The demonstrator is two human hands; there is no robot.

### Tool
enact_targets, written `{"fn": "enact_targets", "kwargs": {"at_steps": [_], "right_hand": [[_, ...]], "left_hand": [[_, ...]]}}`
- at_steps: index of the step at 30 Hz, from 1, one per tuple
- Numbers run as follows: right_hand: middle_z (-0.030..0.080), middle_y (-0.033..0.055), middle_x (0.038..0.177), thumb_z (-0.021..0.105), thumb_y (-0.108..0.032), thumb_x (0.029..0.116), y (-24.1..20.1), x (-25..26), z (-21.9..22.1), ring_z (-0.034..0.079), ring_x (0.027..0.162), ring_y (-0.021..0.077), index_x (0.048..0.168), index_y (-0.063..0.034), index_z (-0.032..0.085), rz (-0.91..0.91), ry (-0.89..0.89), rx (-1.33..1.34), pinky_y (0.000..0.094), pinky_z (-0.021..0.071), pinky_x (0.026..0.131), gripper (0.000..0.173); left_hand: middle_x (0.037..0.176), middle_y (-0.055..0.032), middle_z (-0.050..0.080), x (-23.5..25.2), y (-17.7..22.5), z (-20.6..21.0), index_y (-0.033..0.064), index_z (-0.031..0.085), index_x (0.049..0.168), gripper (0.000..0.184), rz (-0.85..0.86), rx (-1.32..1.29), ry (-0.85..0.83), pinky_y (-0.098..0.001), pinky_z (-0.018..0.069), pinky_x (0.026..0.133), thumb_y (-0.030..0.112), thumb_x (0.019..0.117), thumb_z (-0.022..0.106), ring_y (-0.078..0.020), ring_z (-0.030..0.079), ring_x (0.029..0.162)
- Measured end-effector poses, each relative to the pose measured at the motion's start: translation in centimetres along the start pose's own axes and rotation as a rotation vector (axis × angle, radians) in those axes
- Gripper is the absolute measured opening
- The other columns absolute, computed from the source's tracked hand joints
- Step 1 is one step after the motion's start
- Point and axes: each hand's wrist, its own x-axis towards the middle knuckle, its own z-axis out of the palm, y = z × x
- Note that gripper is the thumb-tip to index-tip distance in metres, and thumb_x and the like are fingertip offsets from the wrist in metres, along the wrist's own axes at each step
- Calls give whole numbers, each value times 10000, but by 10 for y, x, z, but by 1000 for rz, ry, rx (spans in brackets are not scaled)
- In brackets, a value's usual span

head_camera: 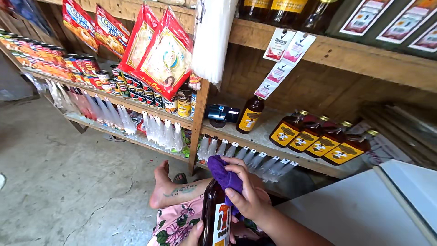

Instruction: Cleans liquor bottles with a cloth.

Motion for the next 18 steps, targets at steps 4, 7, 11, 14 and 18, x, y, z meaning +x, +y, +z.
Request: {"fn": "enact_targets", "kwargs": {"at_steps": [4,7,11,14,18], "right_hand": [[516,136,1417,494,-517,1035,0,0,-1,474,1375,183,1288,-99,545,10,-12,3,350,436,1124,492],[513,144,1411,380,-540,1065,0,0,-2,466,1383,199,1282,-77,547,-10,-17,-1,364,426,1136,537],[521,144,1407,219,-576,1077,4,0,-1,462,1386,216,1255,-71,556,-50,-3,-9,378,415,1144,634],[522,149,1414,244,-537,1088,4,-1,-1,460,1394,218,1260,-71,554,-51,-2,12,383,411,1149,585],[505,155,1441,315,-469,1096,2,-1,-1,452,1402,220,1279,-78,552,-21,-25,18,387,408,1155,493]], "left_hand": [[1283,-55,694,-3,-3,-5,216,603,1407,743,-6,-16,-7,-363,581,930,754,905,496,-185,698,1100],[1319,-85,675,-13,-12,-23,201,586,1434,739,-24,-58,-27,-385,560,978,730,928,487,-211,673,1159],[1311,-68,681,-7,-7,-13,212,593,1426,737,-18,-44,-27,-367,561,972,739,921,489,-195,676,1151],[1282,-58,694,-2,-4,-7,214,607,1405,757,-7,-23,-11,-358,576,937,765,901,486,-183,693,1105],[1336,-84,662,-6,-10,-17,179,571,1443,778,-25,-90,-48,-362,560,964,745,914,495,-199,674,1143]]}}
